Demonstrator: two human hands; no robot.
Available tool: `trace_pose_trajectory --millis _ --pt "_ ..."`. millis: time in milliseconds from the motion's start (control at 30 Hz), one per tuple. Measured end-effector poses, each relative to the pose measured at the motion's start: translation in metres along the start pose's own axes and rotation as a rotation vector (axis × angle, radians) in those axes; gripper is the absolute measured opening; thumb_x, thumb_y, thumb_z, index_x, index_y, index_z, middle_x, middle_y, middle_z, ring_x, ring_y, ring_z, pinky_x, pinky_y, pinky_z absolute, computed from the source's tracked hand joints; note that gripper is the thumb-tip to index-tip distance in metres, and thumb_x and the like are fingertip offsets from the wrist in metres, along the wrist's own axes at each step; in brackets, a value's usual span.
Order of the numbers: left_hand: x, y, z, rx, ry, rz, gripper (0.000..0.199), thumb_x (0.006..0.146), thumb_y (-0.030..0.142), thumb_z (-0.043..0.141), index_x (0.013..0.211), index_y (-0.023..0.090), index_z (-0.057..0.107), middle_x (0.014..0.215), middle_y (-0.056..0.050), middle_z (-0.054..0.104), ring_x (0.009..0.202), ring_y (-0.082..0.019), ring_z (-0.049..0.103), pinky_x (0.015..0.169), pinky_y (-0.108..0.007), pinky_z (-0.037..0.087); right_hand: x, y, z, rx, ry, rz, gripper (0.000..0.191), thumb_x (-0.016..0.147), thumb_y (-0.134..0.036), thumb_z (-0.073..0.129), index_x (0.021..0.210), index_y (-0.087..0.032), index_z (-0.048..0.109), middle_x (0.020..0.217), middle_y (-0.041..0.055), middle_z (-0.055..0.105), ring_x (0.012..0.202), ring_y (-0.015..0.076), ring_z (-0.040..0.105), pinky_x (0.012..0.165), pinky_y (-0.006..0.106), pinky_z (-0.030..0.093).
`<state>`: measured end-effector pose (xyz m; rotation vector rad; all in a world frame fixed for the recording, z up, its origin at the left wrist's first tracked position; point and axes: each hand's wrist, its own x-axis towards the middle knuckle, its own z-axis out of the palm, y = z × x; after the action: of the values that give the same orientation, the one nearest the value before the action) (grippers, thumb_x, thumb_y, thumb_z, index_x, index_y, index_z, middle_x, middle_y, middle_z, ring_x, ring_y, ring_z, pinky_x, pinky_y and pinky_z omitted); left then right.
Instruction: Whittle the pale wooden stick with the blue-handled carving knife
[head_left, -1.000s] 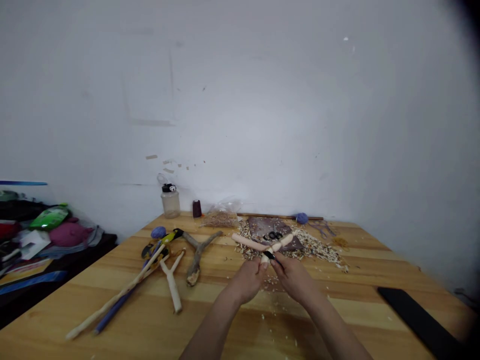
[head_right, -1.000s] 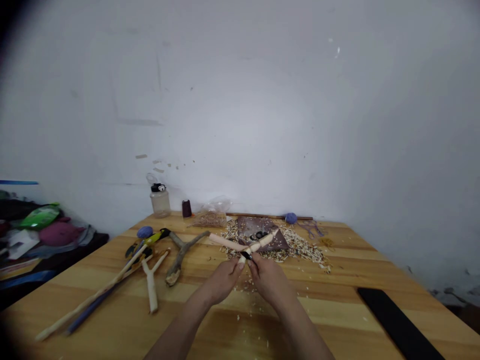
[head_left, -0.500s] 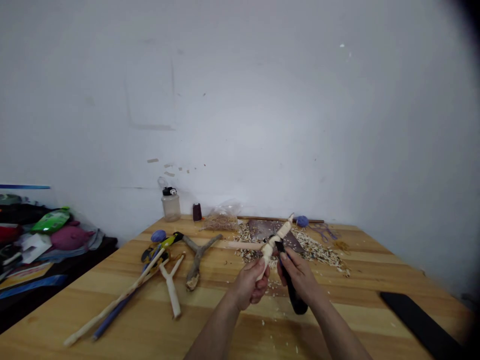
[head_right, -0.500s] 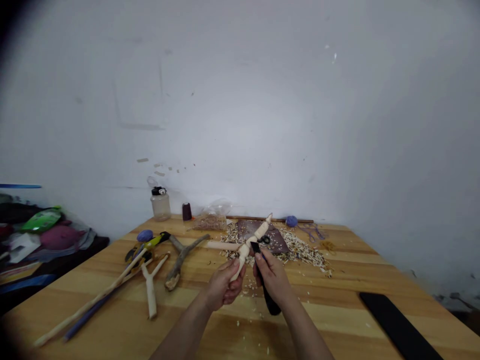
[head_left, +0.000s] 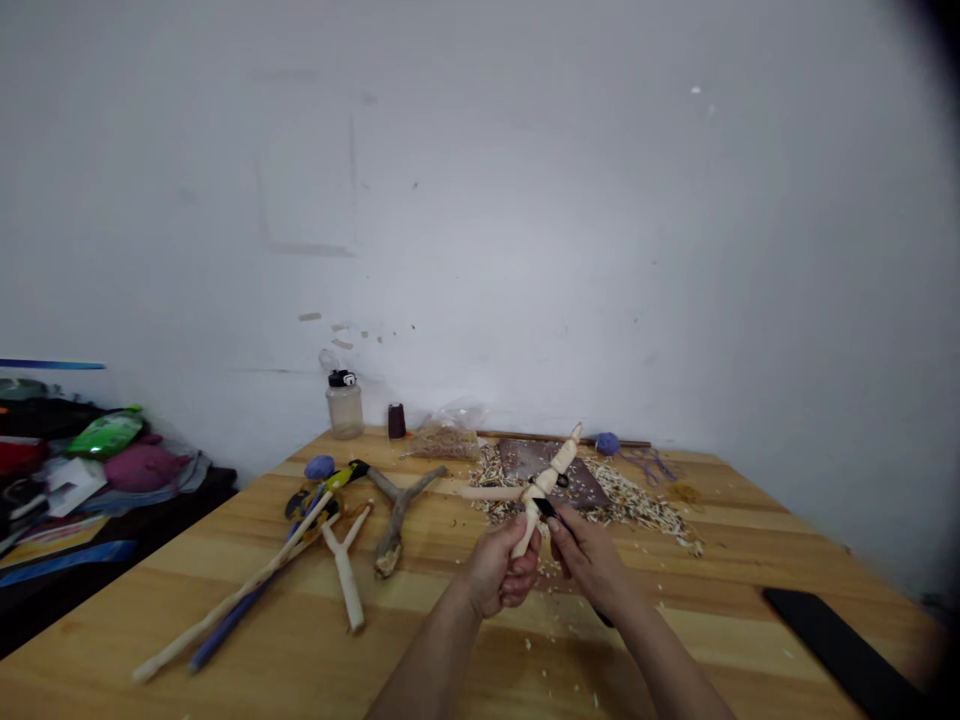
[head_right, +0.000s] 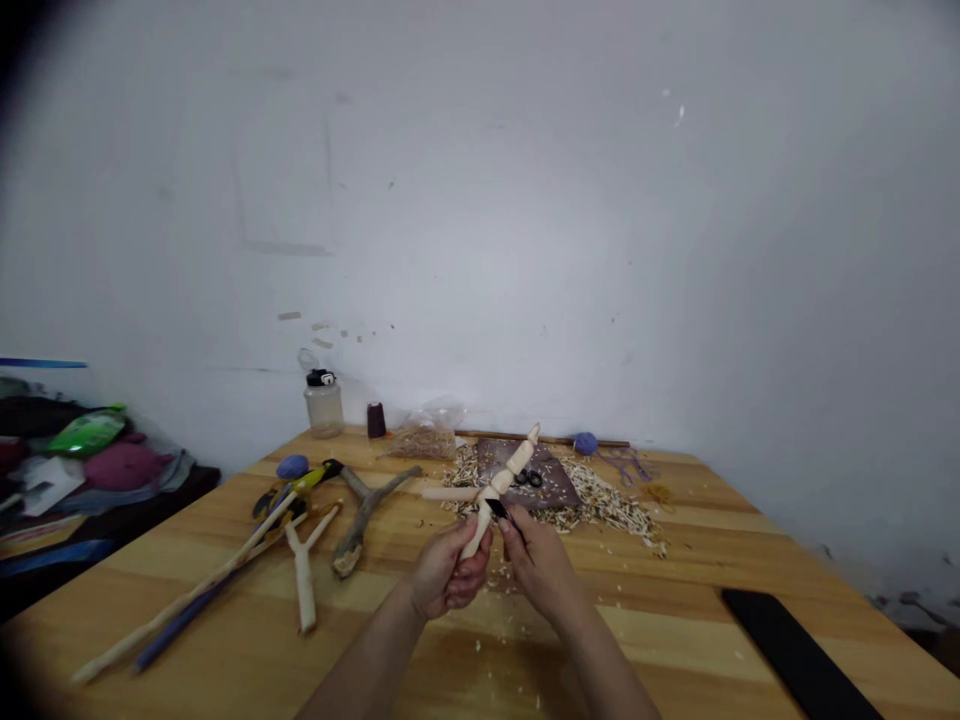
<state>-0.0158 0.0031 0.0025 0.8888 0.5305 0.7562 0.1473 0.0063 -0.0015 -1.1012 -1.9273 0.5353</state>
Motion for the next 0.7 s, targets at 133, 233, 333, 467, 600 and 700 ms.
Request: trace_pose_trajectory --millis 133,233,333,467,600,700 --pt "-0.001 0.0 0.001 0.0 -0.014 -0.029 0.035 0.08 0.055 0.04 0.075 0.021 0.044 0.04 0.011 0.028 0.027 -0.004 0.014 0.029 -0.014 0.01 0.0 -0.002 -0.001 -0.03 -0.006 0.0 0.032 0.09 -0.042 0.03 0.088 -0.02 0.052 0.052 -0.0048 0.047 0.046 0.0103 0.045 0.046 0.02 0.032" --pt "-0.001 0.001 0.002 -0.019 -0.038 -0.06 0.036 0.08 0.056 0.039 0.076 0.021 0.044 0.041 0.011 0.027 0.027 -0.004 0.014 0.029 -0.014 0.01 0.0 -0.004 -0.002 -0.099 0.006 -0.03 0.031 0.09 -0.041 0.03 0.088 -0.02 0.053 0.057 -0.0025 0.053 0.05 0.0113 0.049 0.049 0.021 0.033" --pt "-0.001 0.001 0.003 -0.036 -0.069 -0.071 0.035 0.081 0.055 0.039 0.077 0.021 0.044 0.041 0.011 0.026 0.028 -0.004 0.012 0.029 -0.014 0.009 0.0 -0.007 -0.003 -0.194 0.029 -0.036 0.031 0.09 -0.039 0.029 0.092 -0.02 0.054 0.067 0.0009 0.06 0.057 0.0132 0.054 0.054 0.022 0.035" --pt "-0.002 0.002 0.006 0.025 -0.029 -0.048 0.036 0.079 0.058 0.04 0.074 0.022 0.042 0.042 0.011 0.025 0.029 -0.004 0.012 0.028 -0.013 0.01 -0.002 -0.015 -0.003 -0.315 0.057 -0.002 0.032 0.09 -0.039 0.028 0.095 -0.021 0.053 0.069 0.0026 0.063 0.06 0.0155 0.057 0.054 0.022 0.034" --pt "-0.002 0.001 0.01 0.194 0.077 -0.014 0.039 0.076 0.062 0.04 0.073 0.023 0.038 0.044 0.011 0.026 0.029 -0.004 0.016 0.029 -0.013 0.013 -0.003 -0.02 -0.002 -0.428 0.061 0.014 0.032 0.091 -0.039 0.026 0.093 -0.022 0.053 0.066 0.0025 0.063 0.059 0.0164 0.059 0.051 0.022 0.031" --pt "-0.001 0.0 0.012 0.337 0.154 0.003 0.041 0.075 0.064 0.038 0.072 0.023 0.036 0.044 0.011 0.027 0.029 -0.004 0.019 0.03 -0.013 0.015 -0.003 -0.019 -0.002 -0.485 0.045 0.022 0.032 0.091 -0.038 0.025 0.089 -0.022 0.053 0.064 0.002 0.063 0.056 0.0159 0.059 0.049 0.022 0.028"
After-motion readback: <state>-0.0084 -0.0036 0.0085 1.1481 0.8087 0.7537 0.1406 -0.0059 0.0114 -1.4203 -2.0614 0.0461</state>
